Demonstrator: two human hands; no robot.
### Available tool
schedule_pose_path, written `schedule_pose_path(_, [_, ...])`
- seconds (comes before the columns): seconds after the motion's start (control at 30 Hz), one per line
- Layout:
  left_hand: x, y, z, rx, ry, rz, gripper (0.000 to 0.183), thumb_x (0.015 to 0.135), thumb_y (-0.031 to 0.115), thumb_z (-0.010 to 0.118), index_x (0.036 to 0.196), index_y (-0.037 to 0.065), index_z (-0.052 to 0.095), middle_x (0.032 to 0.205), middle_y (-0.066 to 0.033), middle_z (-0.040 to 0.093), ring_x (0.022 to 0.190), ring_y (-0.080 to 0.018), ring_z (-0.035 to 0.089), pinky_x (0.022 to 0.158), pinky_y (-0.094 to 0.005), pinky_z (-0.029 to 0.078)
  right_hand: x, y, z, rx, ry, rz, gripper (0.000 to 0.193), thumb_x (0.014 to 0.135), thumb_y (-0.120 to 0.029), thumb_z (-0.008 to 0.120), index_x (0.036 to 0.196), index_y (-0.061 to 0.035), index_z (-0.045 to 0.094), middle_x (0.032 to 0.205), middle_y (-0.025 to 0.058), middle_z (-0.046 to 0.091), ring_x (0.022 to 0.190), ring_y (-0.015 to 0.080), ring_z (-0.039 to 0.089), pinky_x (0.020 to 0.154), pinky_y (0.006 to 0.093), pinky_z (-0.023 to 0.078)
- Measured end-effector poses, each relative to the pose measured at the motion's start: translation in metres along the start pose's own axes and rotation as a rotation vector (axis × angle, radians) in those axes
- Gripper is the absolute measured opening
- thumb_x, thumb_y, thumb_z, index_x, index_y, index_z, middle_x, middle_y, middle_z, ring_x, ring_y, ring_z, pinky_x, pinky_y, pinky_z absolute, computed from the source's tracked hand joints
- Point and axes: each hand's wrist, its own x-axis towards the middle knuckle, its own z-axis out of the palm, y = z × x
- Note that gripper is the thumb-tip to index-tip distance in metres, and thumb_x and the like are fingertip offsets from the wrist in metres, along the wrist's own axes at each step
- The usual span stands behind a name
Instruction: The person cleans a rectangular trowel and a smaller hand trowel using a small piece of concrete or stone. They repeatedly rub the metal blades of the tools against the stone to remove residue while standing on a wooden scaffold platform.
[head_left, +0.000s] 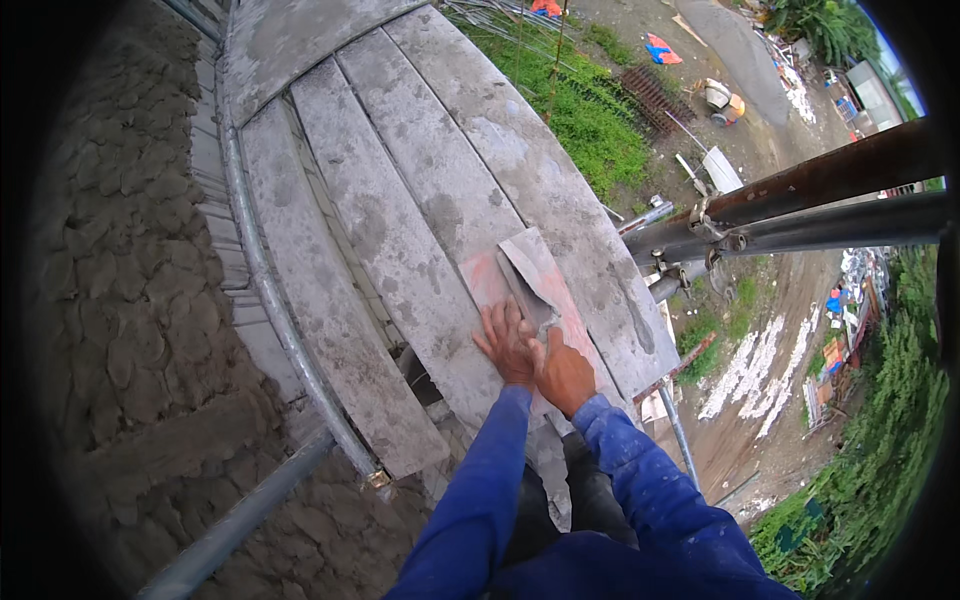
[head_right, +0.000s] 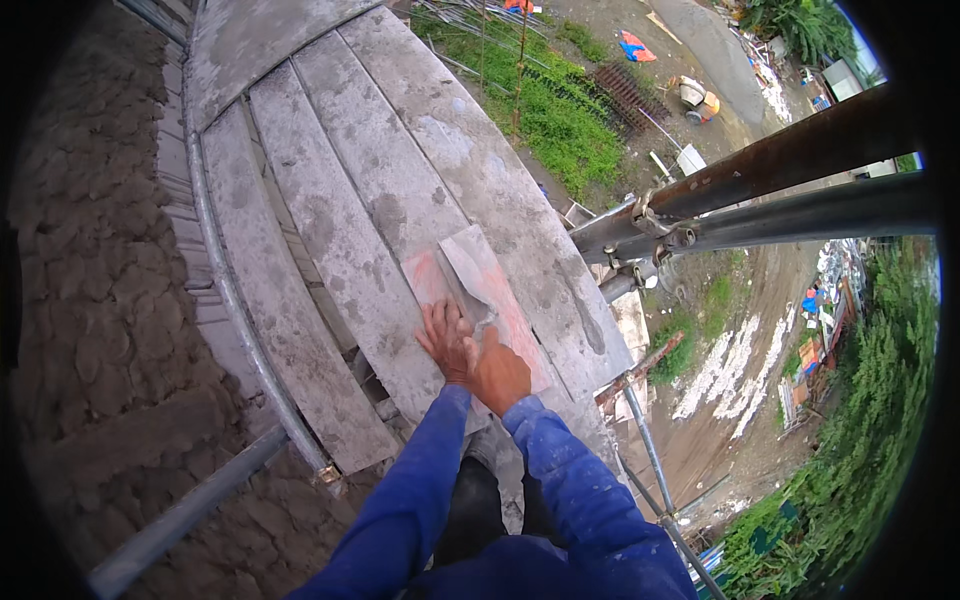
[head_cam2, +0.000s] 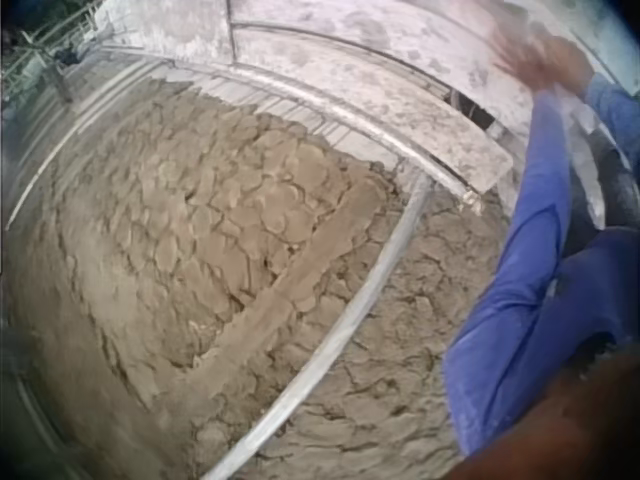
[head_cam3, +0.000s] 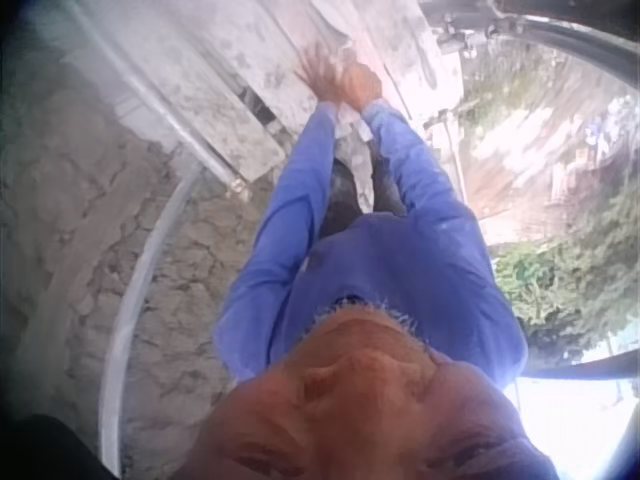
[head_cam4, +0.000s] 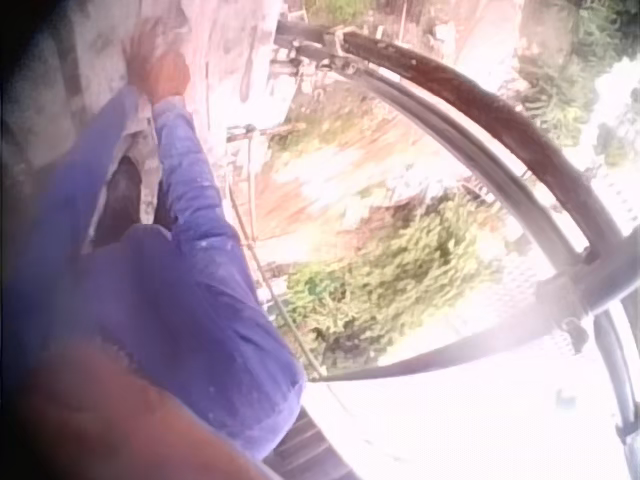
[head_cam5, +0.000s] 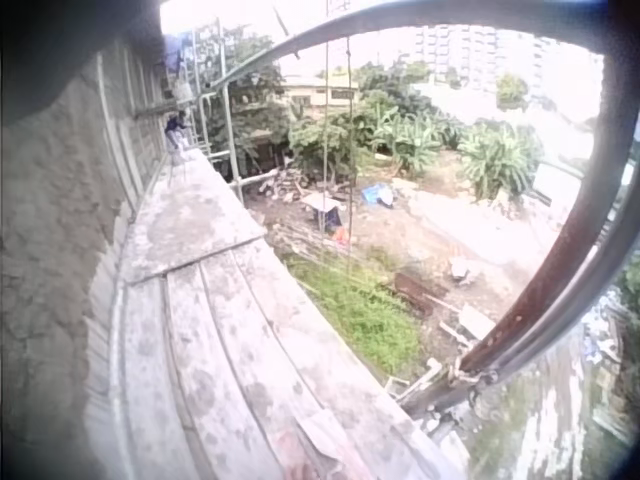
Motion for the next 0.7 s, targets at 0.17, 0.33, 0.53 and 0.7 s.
schedule_pose_path(0.17, [0.001,0.036,-0.003,0.128,-0.024,0.098,0.058,0.100,0.045,0.041,0.152,0.022,0.044,0.155,-0.0036,0.041,0.150,-0.0357,0.025,0.115,-0.0694,0.011,0.063,0.013,-0.013,-0.131,0.063,-0.009,0.044,0.103,-0.043,0.046,0.114,-0.0005,0.049,0.083,0.0303,0.069,0.077,0.0496,0.067,0.069,0.0577,0.053])
schedule_pose_path(0.33, [0.003,0.007,-0.005,-0.006,0.026,0.033,0.061,0.097,0.049,0.043,0.151,0.019,0.046,0.153,-0.0053,0.044,0.151,-0.0344,0.025,0.115,-0.0695,0.010,0.014,0.008,0.005,-0.052,0.106,-0.066,0.045,0.103,-0.043,0.046,0.116,0.0003,0.050,0.084,0.0309,0.069,0.078,0.0497,0.068,0.071,0.0590,0.053])
schedule_pose_path(0.53, [0.000,0.020,0.003,0.064,-0.018,-0.011,0.058,0.101,0.045,0.040,0.151,0.017,0.048,0.152,-0.0058,0.045,0.151,-0.0336,0.025,0.115,-0.0700,0.009,0.083,-0.013,-0.015,-0.090,0.054,-0.016,0.052,0.103,-0.047,0.045,0.124,0.0006,0.048,0.084,0.0297,0.070,0.081,0.0484,0.069,0.073,0.0588,0.053])
schedule_pose_path(0.7, [0.003,0.007,-0.007,0.005,0.020,-0.010,0.056,0.104,0.046,0.036,0.150,0.017,0.049,0.151,-0.0061,0.046,0.151,-0.0340,0.025,0.115,-0.0688,0.009,0.009,0.017,0.001,-0.078,0.041,-0.057,0.050,0.103,-0.044,0.046,0.124,0.0013,0.048,0.084,0.0290,0.070,0.080,0.0479,0.069,0.072,0.0576,0.054])
